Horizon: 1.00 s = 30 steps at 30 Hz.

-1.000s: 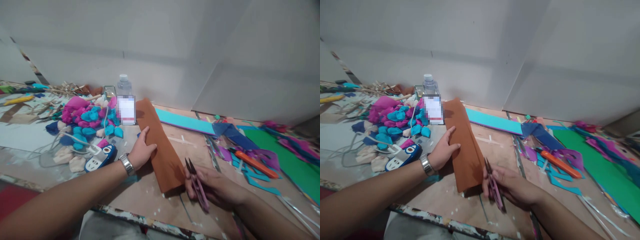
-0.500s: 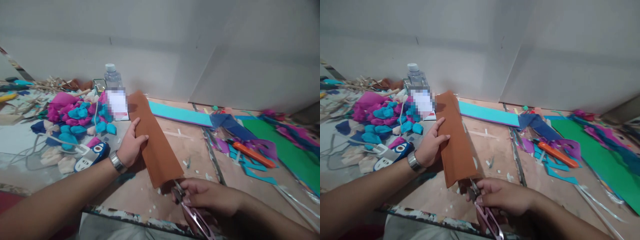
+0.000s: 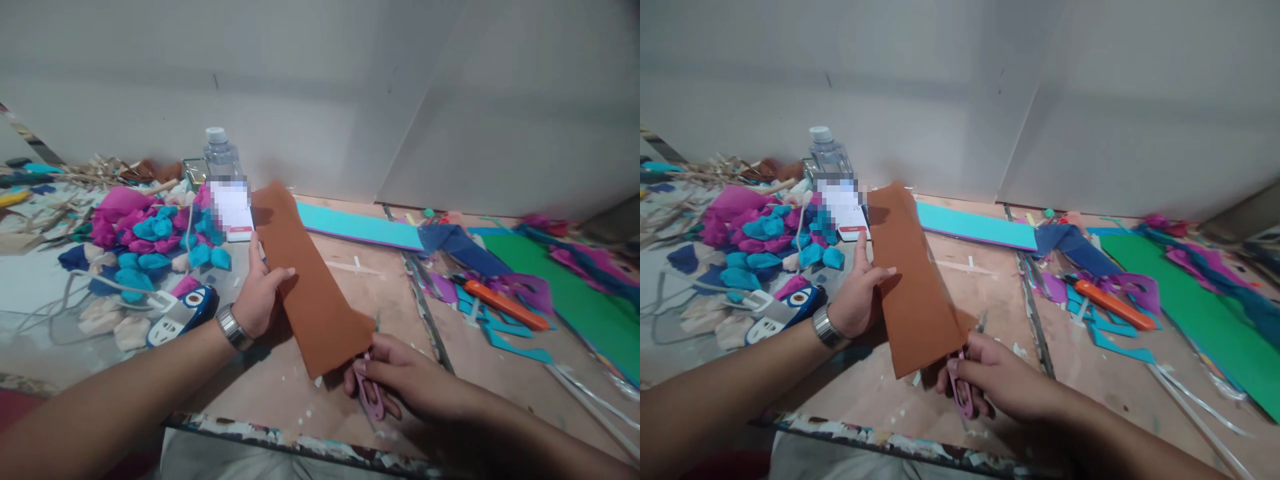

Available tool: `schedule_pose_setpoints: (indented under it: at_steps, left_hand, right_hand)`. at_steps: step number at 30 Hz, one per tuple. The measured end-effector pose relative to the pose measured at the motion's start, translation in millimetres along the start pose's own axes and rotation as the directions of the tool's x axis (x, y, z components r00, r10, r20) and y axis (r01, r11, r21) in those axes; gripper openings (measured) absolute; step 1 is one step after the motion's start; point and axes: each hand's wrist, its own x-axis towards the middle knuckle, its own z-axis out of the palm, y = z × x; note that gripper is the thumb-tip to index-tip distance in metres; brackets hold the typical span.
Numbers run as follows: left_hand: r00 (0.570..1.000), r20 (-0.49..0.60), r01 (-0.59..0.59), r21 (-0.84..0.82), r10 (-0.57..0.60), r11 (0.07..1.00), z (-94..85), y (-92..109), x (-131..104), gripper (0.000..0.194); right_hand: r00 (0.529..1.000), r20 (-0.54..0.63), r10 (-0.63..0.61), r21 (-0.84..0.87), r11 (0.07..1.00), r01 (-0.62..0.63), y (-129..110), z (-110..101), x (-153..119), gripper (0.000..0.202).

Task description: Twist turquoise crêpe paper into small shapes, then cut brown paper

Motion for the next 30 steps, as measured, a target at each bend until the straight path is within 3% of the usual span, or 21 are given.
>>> schedule_pose_setpoints:
  at_steps: [5,8,10,12,14,16,19,24,30]
  left_hand:
    - [0.999,-0.036,0.026,-0.044,-0.027,0.999,-1.0,-3.3,-0.4,0.121]
    - [0.995,-0.061,0.063,-0.142,-0.073,0.988,1.1,-2.8,-2.6,0.116]
    - [0.996,-0.029,0.079,-0.184,-0.086,0.98,4.0,-0.7,-4.9,0.1]
    - [0.991,0.026,0.133,-0.195,-0.131,0.972,6.7,1.2,-7.6,0.073]
    - [0.973,0.045,0.231,-0.183,-0.226,0.956,8.5,1.8,-11.2,0.047]
    - [0.935,0.069,0.354,-0.173,-0.347,0.919,10.0,1.0,-16.2,0.034]
    - [0.853,0.153,0.521,-0.175,-0.499,0.836,12.9,-0.6,-24.6,0.04]
    - [0.76,0.039,0.643,-0.191,-0.649,0.741,13.8,0.9,-28.3,0.038]
    - [0.797,0.104,0.596,-0.298,-0.596,0.746,8.7,6.7,-22.4,0.043]
  right_hand:
    - [0.989,-0.113,-0.091,0.038,0.995,0.096,5.6,-1.4,3.4,0.038]
    - [0.988,-0.091,-0.127,0.069,0.989,0.134,6.8,-3.3,1.4,0.042]
    - [0.987,-0.047,-0.152,0.069,0.985,0.155,4.3,-4.8,-1.8,0.042]
    - [0.985,0.003,-0.174,0.056,0.983,0.174,-0.2,-6.1,-5.7,0.042]
    - [0.981,0.051,-0.186,0.036,0.982,0.184,-5.1,-6.7,-9.0,0.043]
    - [0.979,0.081,-0.186,0.038,0.982,0.184,-8.4,-6.4,-10.9,0.045]
    - [0.975,0.131,-0.18,0.068,0.983,0.173,-8.9,-4.8,-11.1,0.045]
    - [0.966,0.254,-0.051,0.125,0.992,0.019,-6.9,-1.6,-13.3,0.047]
    - [0.932,0.361,-0.025,0.193,0.98,-0.048,-7.0,0.5,-17.7,0.047]
